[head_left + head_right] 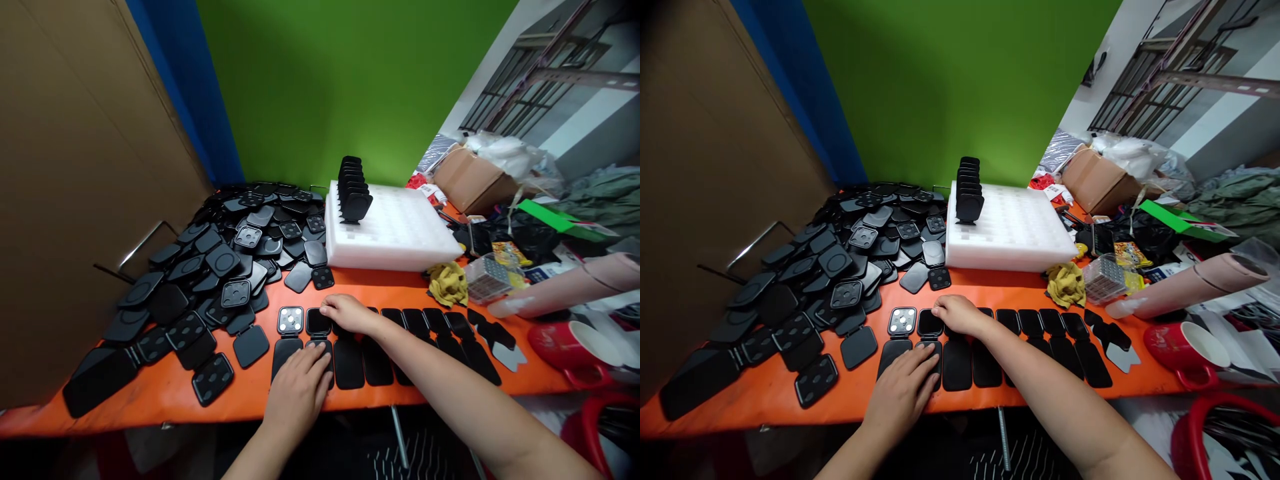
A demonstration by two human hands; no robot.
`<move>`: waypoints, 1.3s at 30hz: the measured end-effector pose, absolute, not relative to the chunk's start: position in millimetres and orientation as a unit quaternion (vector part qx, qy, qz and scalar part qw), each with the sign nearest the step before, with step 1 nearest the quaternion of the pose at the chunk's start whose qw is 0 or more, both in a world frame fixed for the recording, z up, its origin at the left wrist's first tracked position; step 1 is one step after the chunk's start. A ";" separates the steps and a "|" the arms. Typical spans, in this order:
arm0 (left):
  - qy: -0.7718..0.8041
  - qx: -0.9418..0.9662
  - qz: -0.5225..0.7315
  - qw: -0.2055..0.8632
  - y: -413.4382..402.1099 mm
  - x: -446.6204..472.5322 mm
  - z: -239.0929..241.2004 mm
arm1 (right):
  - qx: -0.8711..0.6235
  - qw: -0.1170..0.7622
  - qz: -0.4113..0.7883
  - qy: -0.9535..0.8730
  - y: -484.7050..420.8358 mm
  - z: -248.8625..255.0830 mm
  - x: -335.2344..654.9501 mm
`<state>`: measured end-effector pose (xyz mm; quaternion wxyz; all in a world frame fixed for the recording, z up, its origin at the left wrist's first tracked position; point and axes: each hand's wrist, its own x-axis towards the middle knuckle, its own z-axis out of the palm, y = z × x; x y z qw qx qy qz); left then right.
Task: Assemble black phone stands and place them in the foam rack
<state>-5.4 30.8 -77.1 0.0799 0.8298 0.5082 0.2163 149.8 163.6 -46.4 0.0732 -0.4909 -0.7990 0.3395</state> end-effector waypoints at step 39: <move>0.440 0.877 0.191 0.009 43.5 -9.7 -90.0 | -0.442 0.098 0.130 -0.882 93.7 -40.6 163.0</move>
